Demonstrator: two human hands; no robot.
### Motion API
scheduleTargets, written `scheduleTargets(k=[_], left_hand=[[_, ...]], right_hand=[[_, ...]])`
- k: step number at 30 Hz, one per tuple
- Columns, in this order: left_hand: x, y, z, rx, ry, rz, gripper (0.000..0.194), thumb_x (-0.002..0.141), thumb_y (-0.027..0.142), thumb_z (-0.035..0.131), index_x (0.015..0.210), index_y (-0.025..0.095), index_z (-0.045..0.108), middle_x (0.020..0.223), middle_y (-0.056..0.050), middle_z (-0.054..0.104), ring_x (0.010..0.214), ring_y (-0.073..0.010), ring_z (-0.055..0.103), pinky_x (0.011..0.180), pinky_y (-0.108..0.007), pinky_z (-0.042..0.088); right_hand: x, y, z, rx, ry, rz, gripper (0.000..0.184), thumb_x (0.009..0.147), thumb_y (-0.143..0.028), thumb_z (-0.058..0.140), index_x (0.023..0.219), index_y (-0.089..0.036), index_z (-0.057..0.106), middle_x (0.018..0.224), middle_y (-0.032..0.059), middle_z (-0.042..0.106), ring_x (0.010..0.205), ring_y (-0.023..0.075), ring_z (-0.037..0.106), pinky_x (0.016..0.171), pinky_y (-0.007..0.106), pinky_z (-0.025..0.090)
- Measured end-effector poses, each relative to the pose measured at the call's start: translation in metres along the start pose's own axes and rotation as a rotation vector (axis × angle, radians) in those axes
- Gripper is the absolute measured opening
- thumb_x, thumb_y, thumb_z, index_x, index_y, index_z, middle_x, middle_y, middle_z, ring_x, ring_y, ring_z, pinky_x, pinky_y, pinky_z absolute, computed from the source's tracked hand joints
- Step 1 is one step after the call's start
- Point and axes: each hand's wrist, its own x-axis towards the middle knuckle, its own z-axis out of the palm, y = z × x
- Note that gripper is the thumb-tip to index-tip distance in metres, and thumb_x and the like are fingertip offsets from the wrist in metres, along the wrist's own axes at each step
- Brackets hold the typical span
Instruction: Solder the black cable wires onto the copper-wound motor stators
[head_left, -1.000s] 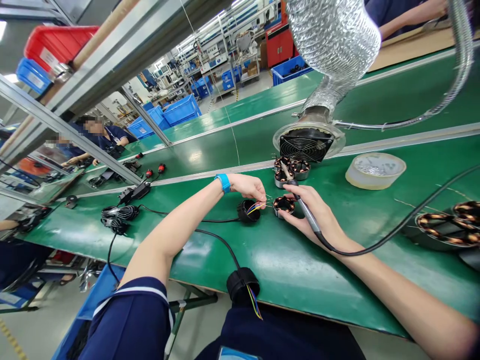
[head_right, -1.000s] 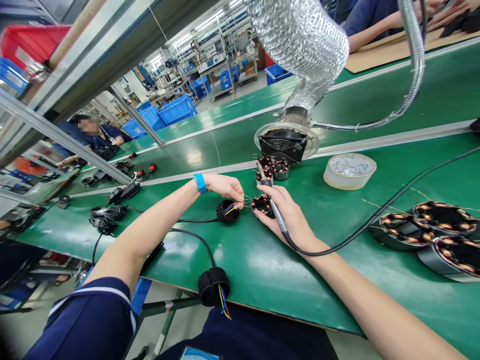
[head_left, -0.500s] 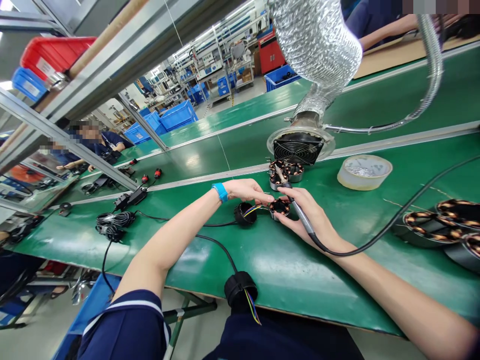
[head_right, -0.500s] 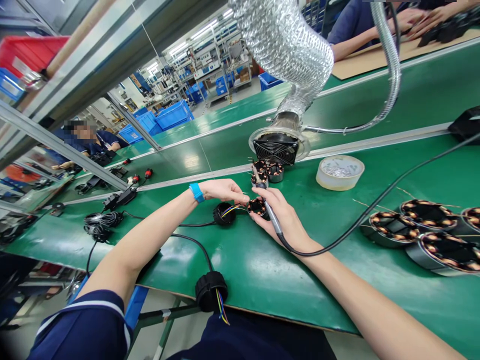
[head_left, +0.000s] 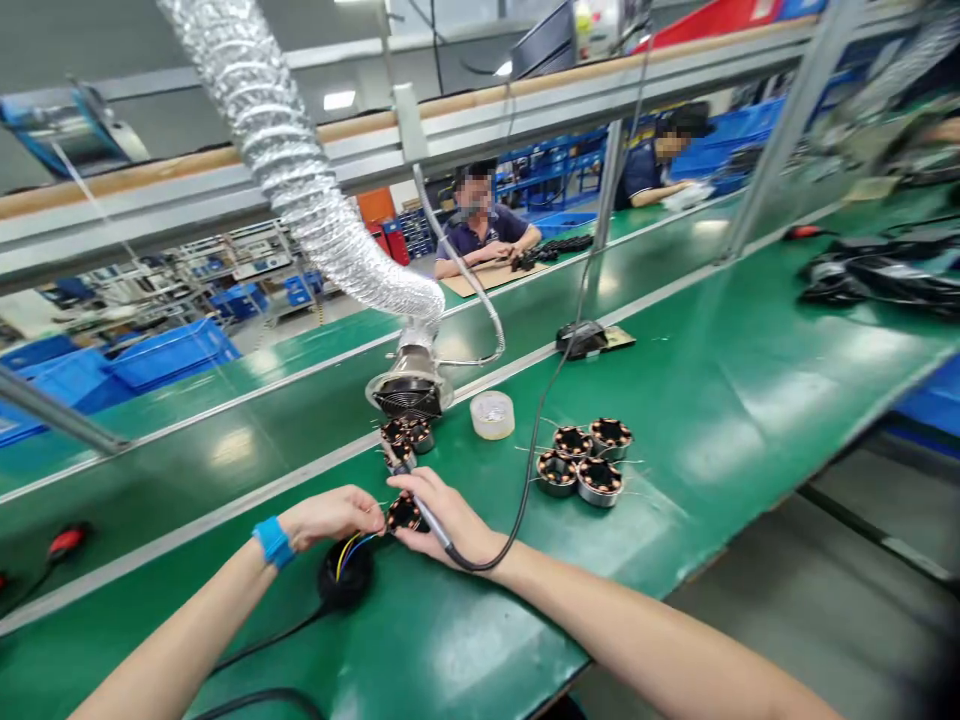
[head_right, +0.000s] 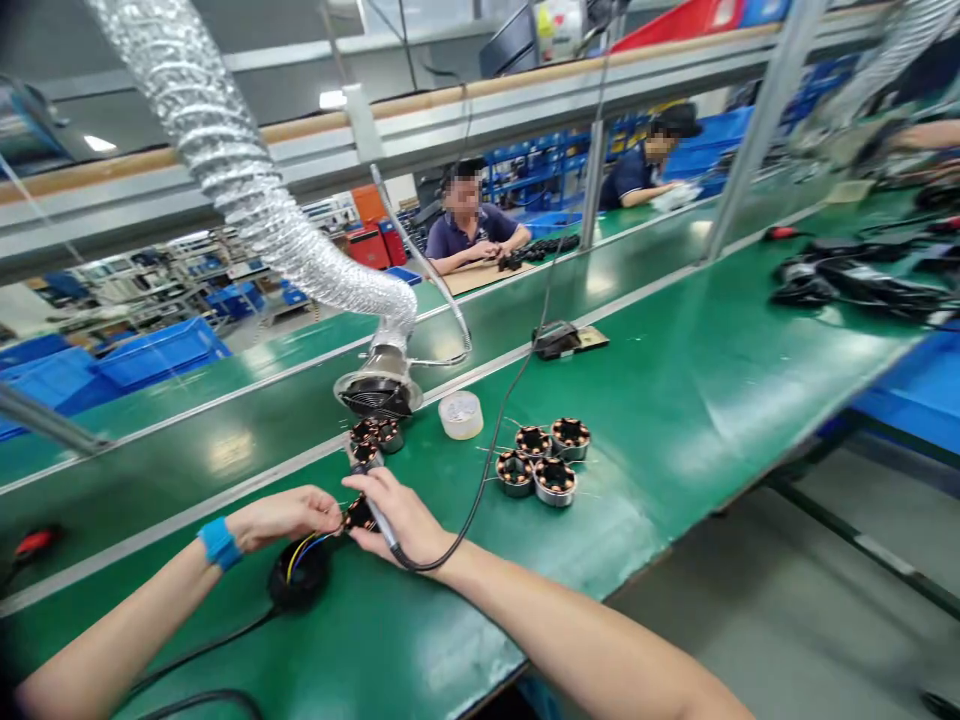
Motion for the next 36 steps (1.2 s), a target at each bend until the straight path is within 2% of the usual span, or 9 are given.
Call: scheduleTargets(k=[7,14,18,23,26,28,30,32,36], left_hand=[[0.006,-0.013,0.0,0.012,-0.023,0.017,0.063,0.061,0.076,0.08,0.074,0.017,0.062,0.062,0.004,0.048,0.059,-0.0112,0.033,0.058,-0.024,0.021],[0.002,-0.018,0.001,0.022,0.012,0.082,0.051,0.07,0.064,0.08,0.075,0.018,0.059,0.066,0.004,0.046,0.06,-0.0112,0.031,0.059,-0.024,0.022],[-0.01,-0.013,0.004,0.002,-0.006,0.057,0.053,0.067,0.064,0.081,0.07,0.018,0.057,0.065,0.003,0.045,0.062,-0.0115,0.029,0.059,-0.025,0.019],[-0.006,-0.007,-0.008,0.061,-0.04,0.031,0.058,0.06,0.074,0.077,0.061,0.019,0.059,0.06,0.001,0.052,0.059,-0.014,0.041,0.059,-0.023,0.026],[-0.004,-0.003,-0.009,0.089,-0.035,0.012,0.056,0.052,0.068,0.085,0.058,0.019,0.059,0.056,0.002,0.05,0.058,-0.0146,0.044,0.058,-0.023,0.03],[-0.007,-0.004,-0.005,0.021,0.018,-0.012,0.053,0.051,0.063,0.089,0.062,0.017,0.063,0.057,0.002,0.052,0.06,-0.0126,0.044,0.059,-0.022,0.032],[-0.011,-0.008,-0.001,0.008,0.036,0.02,0.051,0.049,0.056,0.092,0.061,0.015,0.064,0.061,0.001,0.058,0.063,-0.0116,0.048,0.062,-0.023,0.036],[-0.013,-0.016,-0.001,-0.042,0.068,-0.015,0.049,0.045,0.049,0.095,0.064,0.014,0.067,0.06,0.001,0.061,0.061,-0.0113,0.05,0.064,-0.024,0.039],[-0.017,-0.029,-0.005,-0.224,0.062,-0.004,0.05,0.045,0.043,0.099,0.074,0.013,0.073,0.072,-0.001,0.07,0.067,-0.0115,0.057,0.07,-0.025,0.042]], right_hand=[[0.001,0.001,0.002,-0.018,-0.022,-0.01,0.08,0.079,-0.021,0.084,0.149,-0.029,0.045,0.129,0.0075,0.052,0.106,0.021,0.061,0.095,0.032,0.051],[0.003,0.007,0.006,-0.012,-0.032,-0.006,0.084,0.076,-0.029,0.088,0.149,-0.032,0.046,0.126,0.0067,0.052,0.102,0.0215,0.061,0.09,0.032,0.053],[0.002,0.006,0.008,-0.038,-0.04,0.001,0.084,0.076,-0.029,0.088,0.149,-0.031,0.046,0.124,0.0064,0.052,0.097,0.0202,0.062,0.087,0.031,0.053],[0.005,0.01,0.007,-0.063,-0.038,-0.006,0.083,0.078,-0.031,0.088,0.149,-0.031,0.045,0.126,0.0065,0.051,0.099,0.0203,0.062,0.089,0.031,0.054],[0.004,0.004,0.003,-0.026,-0.032,-0.043,0.077,0.08,-0.028,0.085,0.147,-0.029,0.047,0.126,0.0071,0.053,0.102,0.0206,0.062,0.091,0.031,0.053],[-0.001,-0.007,0.0,0.017,-0.009,-0.065,0.067,0.085,-0.022,0.079,0.145,-0.027,0.049,0.126,0.008,0.054,0.109,0.022,0.06,0.096,0.033,0.052],[-0.005,-0.013,-0.002,0.05,0.005,-0.068,0.06,0.091,-0.018,0.071,0.146,-0.027,0.048,0.128,0.0091,0.055,0.114,0.0236,0.059,0.1,0.036,0.051],[-0.006,-0.013,-0.003,0.043,0.005,-0.05,0.058,0.093,-0.018,0.067,0.147,-0.029,0.047,0.131,0.0097,0.054,0.117,0.0247,0.059,0.102,0.039,0.051],[-0.007,-0.009,-0.002,-0.018,-0.001,0.01,0.057,0.095,-0.024,0.068,0.147,-0.031,0.049,0.132,0.0091,0.055,0.111,0.0255,0.064,0.098,0.04,0.055]])
